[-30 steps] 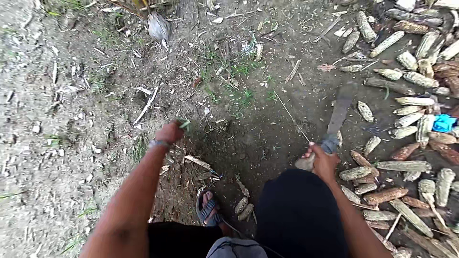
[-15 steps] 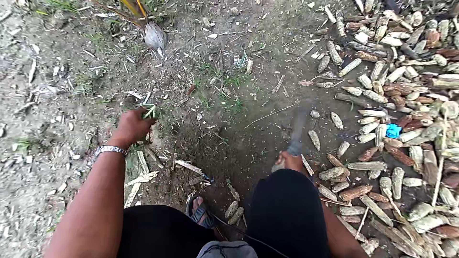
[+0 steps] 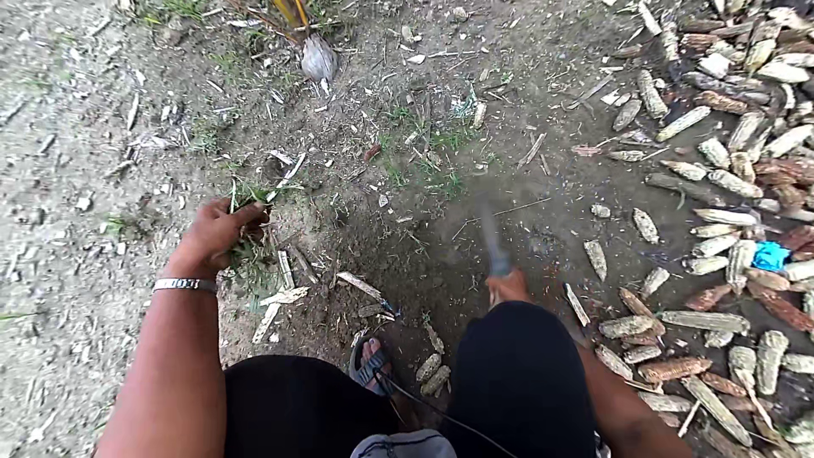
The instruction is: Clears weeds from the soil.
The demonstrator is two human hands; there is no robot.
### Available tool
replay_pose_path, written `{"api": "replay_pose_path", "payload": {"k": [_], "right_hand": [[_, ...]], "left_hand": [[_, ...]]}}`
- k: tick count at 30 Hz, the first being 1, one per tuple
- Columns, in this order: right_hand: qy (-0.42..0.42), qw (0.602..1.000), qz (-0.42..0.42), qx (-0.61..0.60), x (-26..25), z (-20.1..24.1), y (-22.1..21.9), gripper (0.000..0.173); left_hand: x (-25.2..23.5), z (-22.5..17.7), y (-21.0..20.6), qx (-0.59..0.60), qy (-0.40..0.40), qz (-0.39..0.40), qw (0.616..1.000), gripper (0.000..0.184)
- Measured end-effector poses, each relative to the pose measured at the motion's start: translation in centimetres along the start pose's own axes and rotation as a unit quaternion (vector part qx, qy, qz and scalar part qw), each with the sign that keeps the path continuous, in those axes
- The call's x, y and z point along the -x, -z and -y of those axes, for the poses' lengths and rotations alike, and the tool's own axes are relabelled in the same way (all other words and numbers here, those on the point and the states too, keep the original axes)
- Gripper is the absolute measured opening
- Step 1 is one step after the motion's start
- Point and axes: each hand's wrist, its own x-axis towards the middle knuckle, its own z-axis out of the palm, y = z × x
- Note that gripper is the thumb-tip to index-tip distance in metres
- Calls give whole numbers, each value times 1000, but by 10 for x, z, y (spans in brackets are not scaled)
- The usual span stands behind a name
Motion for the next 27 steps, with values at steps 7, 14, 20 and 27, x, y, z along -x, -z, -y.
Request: {"api": "replay_pose_path", "payload": {"k": [7,14,20,27], "right_hand": [[32,983,61,172,11,2,35,68],[53,988,126,67,-20,7,-11,60],[93,966,141,196,-18,20,17,68],[34,974,-46,-220,-48,26,-14,32]], "left_hand": [[0,-13,-12,-25,12,15,1000,18],[1,-17,-21,2,-4,32,999,15],[-2,-7,-10,-5,-16,39,999,14],[-4,7,5,49,23,2,999,17]]}}
